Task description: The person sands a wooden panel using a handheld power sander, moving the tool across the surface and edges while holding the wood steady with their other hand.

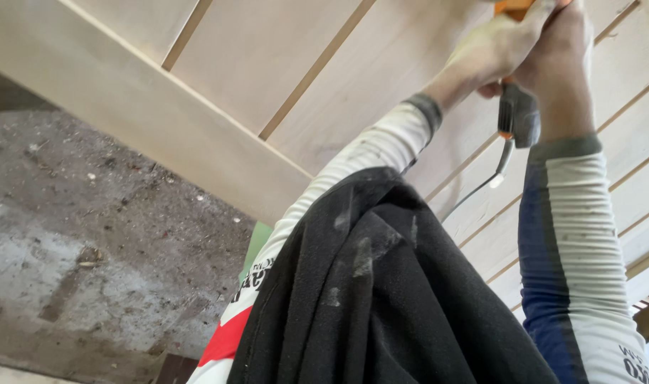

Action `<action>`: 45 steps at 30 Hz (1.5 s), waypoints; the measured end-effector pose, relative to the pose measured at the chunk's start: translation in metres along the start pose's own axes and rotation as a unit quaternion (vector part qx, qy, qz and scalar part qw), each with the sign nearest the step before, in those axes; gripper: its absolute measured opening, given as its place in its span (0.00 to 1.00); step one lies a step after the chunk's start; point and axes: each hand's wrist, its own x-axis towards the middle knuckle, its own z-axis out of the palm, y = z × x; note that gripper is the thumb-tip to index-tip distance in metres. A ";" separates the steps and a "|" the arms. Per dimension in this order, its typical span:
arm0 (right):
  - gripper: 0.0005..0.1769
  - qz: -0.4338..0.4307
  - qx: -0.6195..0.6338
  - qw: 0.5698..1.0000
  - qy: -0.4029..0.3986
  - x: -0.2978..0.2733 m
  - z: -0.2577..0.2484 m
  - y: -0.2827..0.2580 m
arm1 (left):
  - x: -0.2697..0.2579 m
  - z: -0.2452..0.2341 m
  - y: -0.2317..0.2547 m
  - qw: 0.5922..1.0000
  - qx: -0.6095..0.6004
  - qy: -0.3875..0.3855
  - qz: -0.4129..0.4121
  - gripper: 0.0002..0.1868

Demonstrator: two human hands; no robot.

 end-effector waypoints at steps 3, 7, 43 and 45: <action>0.32 -0.009 0.013 1.000 -0.007 -0.035 0.012 -0.035 | -0.060 -0.003 -0.030 0.996 -0.082 0.019 0.029 0.53; 0.35 0.008 0.020 0.995 -0.092 -0.080 0.029 -0.094 | -0.129 -0.015 -0.089 0.980 -0.161 0.096 0.064 0.56; 0.20 -0.159 -0.058 0.984 -0.064 0.008 -0.020 -0.025 | -0.029 0.021 -0.032 0.962 -0.235 0.090 0.104 0.60; 0.20 -0.115 -0.056 0.990 -0.065 0.016 -0.026 -0.018 | -0.012 0.024 -0.025 0.971 -0.196 0.086 0.105 0.60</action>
